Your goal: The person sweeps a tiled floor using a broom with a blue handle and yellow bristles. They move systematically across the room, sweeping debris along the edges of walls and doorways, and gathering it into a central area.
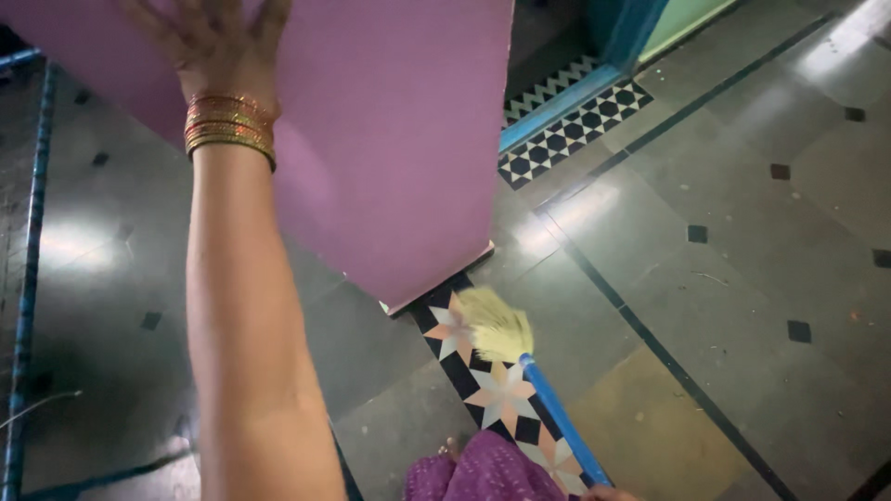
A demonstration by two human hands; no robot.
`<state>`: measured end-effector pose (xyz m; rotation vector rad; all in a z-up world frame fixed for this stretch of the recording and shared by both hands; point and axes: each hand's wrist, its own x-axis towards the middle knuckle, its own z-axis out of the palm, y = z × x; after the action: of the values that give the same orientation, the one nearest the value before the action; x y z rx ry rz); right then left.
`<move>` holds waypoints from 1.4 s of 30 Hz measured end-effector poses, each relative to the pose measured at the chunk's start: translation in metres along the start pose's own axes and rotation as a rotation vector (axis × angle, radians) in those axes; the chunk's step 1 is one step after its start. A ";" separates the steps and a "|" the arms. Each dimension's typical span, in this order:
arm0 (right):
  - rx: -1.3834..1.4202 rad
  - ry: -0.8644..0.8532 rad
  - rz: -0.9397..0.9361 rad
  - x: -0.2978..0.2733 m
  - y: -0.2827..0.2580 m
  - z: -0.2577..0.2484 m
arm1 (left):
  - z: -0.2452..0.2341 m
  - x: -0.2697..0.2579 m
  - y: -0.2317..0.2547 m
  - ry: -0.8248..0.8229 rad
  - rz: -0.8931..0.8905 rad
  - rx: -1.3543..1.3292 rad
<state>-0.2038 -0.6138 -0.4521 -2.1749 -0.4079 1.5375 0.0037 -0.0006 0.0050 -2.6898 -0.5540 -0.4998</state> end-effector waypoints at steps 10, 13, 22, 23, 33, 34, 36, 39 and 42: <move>-0.100 -0.152 -0.422 -0.002 0.004 -0.011 | 0.011 0.003 -0.003 -0.006 0.026 0.105; -0.124 -0.164 -0.503 0.009 -0.005 -0.011 | 0.010 0.000 -0.001 0.043 0.040 0.063; 0.245 -0.054 0.061 0.041 -0.031 -0.051 | 0.007 0.000 0.000 -0.034 0.023 0.110; 0.263 -0.030 0.126 0.043 -0.033 -0.065 | 0.006 -0.001 -0.001 -0.032 0.024 0.102; 0.310 0.271 0.129 0.054 -0.007 -0.114 | 0.005 0.000 -0.001 -0.013 0.017 0.145; 0.286 0.246 0.159 0.049 -0.004 -0.109 | 0.005 0.000 -0.001 -0.016 0.013 0.139; 0.252 0.205 0.162 0.030 0.003 -0.098 | 0.005 -0.001 0.000 -0.020 0.007 0.127; 0.258 0.109 0.071 -0.017 0.013 -0.095 | 0.005 -0.001 -0.002 -0.013 0.013 0.125; 0.278 -0.086 -0.035 -0.058 0.005 -0.107 | 0.010 0.001 -0.003 0.087 0.039 0.150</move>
<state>-0.1232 -0.6657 -0.3771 -1.8854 -0.2413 1.5704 0.0055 0.0067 -0.0031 -2.5187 -0.4933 -0.5389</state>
